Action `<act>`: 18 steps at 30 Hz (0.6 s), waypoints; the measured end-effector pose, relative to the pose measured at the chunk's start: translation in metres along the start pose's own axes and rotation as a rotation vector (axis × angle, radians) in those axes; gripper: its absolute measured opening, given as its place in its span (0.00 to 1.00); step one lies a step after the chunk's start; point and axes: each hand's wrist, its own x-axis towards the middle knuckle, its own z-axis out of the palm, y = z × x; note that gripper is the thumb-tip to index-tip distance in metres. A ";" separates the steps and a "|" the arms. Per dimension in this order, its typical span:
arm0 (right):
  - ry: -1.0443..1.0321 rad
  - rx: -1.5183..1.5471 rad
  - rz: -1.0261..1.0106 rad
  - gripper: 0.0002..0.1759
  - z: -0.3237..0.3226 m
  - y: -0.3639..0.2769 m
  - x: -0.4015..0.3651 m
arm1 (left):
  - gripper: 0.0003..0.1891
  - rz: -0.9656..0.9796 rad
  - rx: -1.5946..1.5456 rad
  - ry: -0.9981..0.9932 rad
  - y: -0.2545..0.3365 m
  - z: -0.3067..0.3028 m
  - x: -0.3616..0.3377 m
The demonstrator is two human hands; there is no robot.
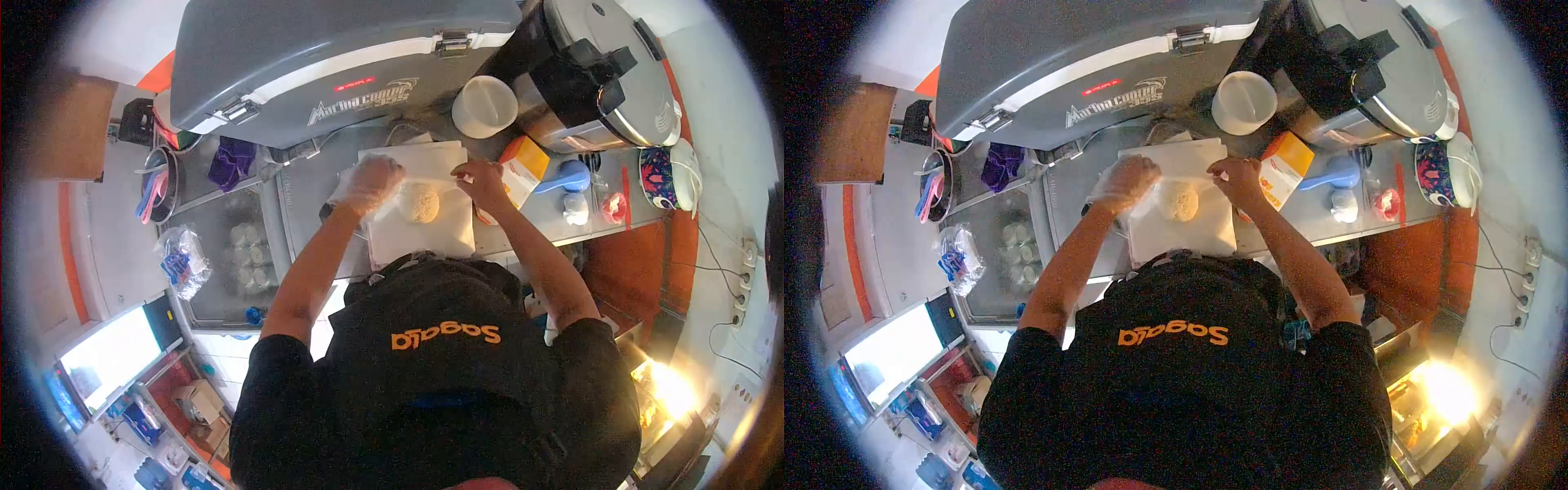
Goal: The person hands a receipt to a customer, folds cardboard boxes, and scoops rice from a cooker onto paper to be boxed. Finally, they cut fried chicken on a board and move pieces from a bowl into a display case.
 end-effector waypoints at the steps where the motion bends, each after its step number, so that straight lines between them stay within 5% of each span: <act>1: -0.114 -0.198 0.031 0.17 -0.007 -0.009 -0.006 | 0.07 0.001 -0.002 -0.006 0.006 0.002 -0.007; 5: -0.116 -0.356 0.017 0.30 0.008 -0.062 -0.024 | 0.06 0.096 -0.272 0.090 0.031 0.016 -0.036; 7: -0.064 -0.490 -0.325 0.38 0.037 -0.069 -0.030 | 0.08 0.060 -0.258 0.138 0.044 0.017 -0.047; 8: -0.061 -0.487 -0.321 0.38 0.047 -0.064 -0.037 | 0.08 0.064 -0.257 0.135 0.044 0.018 -0.048; 10: -0.220 -0.624 -0.280 0.40 0.071 -0.053 -0.051 | 0.09 -0.061 -0.199 0.209 0.042 0.027 -0.050; 15: -0.117 -0.548 -0.314 0.41 0.085 -0.034 -0.080 | 0.11 -0.336 -0.102 0.349 0.032 0.054 -0.062; 17: -0.157 -0.471 -0.265 0.41 0.081 -0.034 -0.081 | 0.15 -0.411 -0.292 -0.069 0.011 0.056 -0.056; 18: -0.158 -0.476 -0.259 0.41 0.083 -0.031 -0.082 | 0.18 -0.544 -0.688 0.082 0.013 0.059 -0.065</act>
